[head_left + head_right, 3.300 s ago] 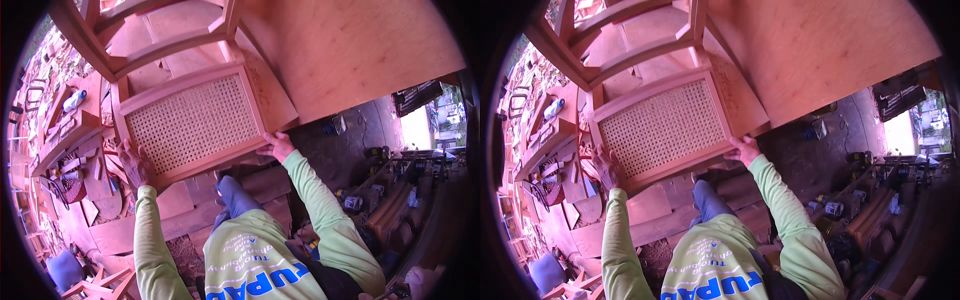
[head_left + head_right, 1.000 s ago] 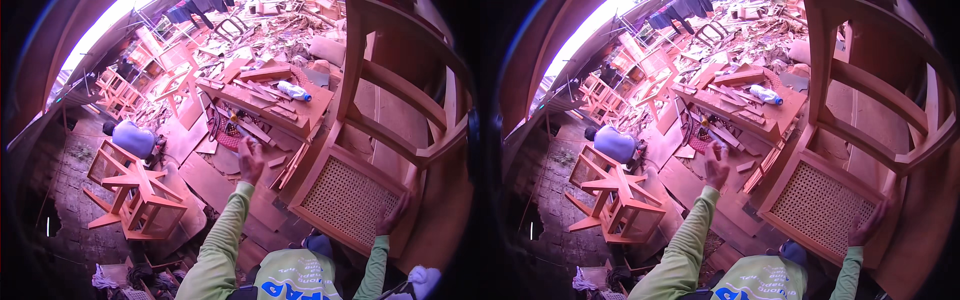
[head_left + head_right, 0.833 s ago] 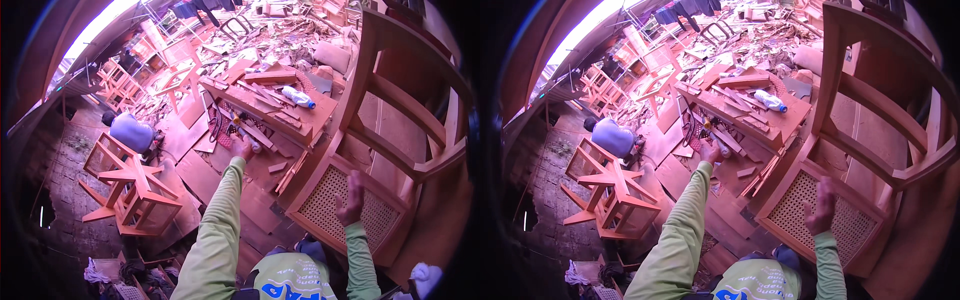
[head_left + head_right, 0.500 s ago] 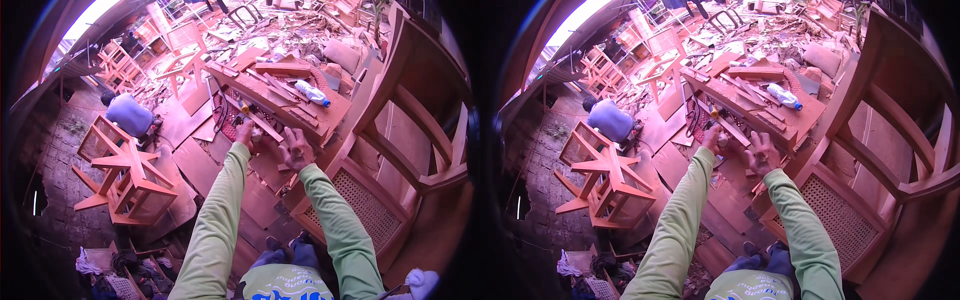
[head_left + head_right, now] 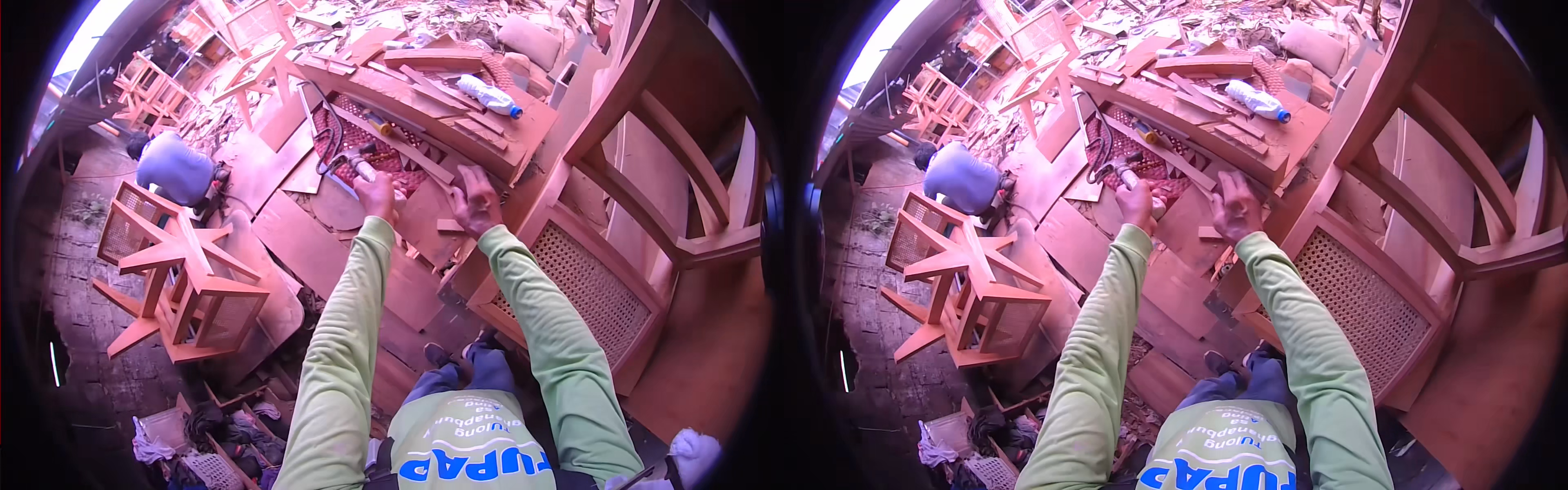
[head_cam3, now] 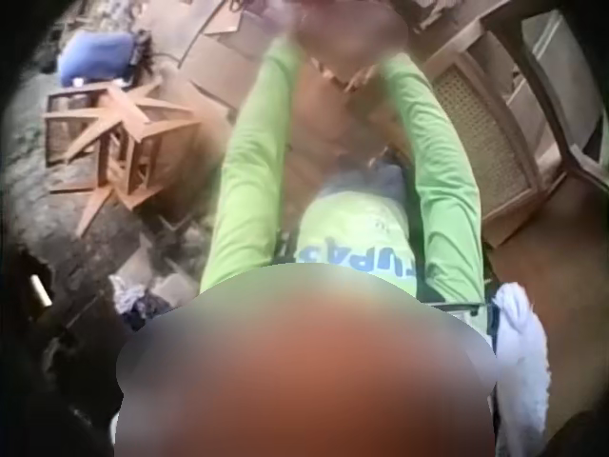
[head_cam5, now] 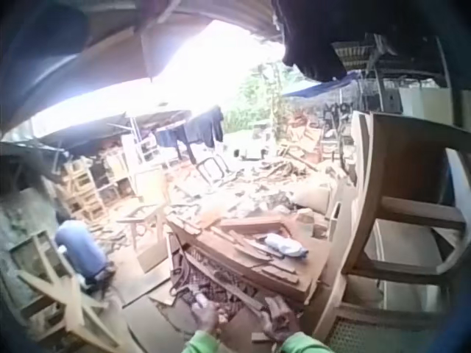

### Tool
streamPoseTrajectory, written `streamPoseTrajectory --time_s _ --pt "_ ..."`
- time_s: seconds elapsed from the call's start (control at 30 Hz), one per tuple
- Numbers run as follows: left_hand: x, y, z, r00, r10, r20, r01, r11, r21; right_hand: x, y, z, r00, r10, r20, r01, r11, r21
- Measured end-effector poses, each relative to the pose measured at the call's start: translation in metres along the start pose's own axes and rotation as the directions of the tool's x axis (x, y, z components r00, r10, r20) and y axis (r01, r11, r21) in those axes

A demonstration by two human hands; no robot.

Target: Applying glue and hammering wooden trim onto the frame of a chair.

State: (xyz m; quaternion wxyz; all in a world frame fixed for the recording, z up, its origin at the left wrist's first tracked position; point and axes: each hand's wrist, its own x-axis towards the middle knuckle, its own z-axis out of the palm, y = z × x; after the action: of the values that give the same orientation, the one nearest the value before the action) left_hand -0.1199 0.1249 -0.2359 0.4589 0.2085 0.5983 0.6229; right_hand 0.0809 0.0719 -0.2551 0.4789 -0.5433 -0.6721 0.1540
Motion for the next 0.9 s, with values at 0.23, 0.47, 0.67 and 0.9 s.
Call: streamPoseTrajectory --time_s 0.23,0.47,0.67,0.9 --pt "-0.064 0.019 -0.033 0.949 0.294 0.114 -0.291 0.956 -0.045 -0.093 -0.005 -0.121 0.968 -0.044 -0.247 -0.069 0.9 -0.431" --pt "-0.169 0.008 -0.065 0.861 0.103 0.499 -0.286 0.908 0.305 -0.144 0.033 -0.157 0.953 0.272 -0.135 -0.297 0.739 -0.605" --pt "-0.211 -0.017 -0.031 0.421 0.205 0.884 -0.826 0.488 0.281 -0.128 0.041 -0.125 0.913 0.4 -0.081 -0.367 0.718 -0.592" --pt "-0.218 -0.032 0.012 0.255 0.123 0.959 -0.893 0.41 0.184 -0.125 0.03 -0.122 0.874 0.479 -0.083 -0.439 0.705 -0.557"
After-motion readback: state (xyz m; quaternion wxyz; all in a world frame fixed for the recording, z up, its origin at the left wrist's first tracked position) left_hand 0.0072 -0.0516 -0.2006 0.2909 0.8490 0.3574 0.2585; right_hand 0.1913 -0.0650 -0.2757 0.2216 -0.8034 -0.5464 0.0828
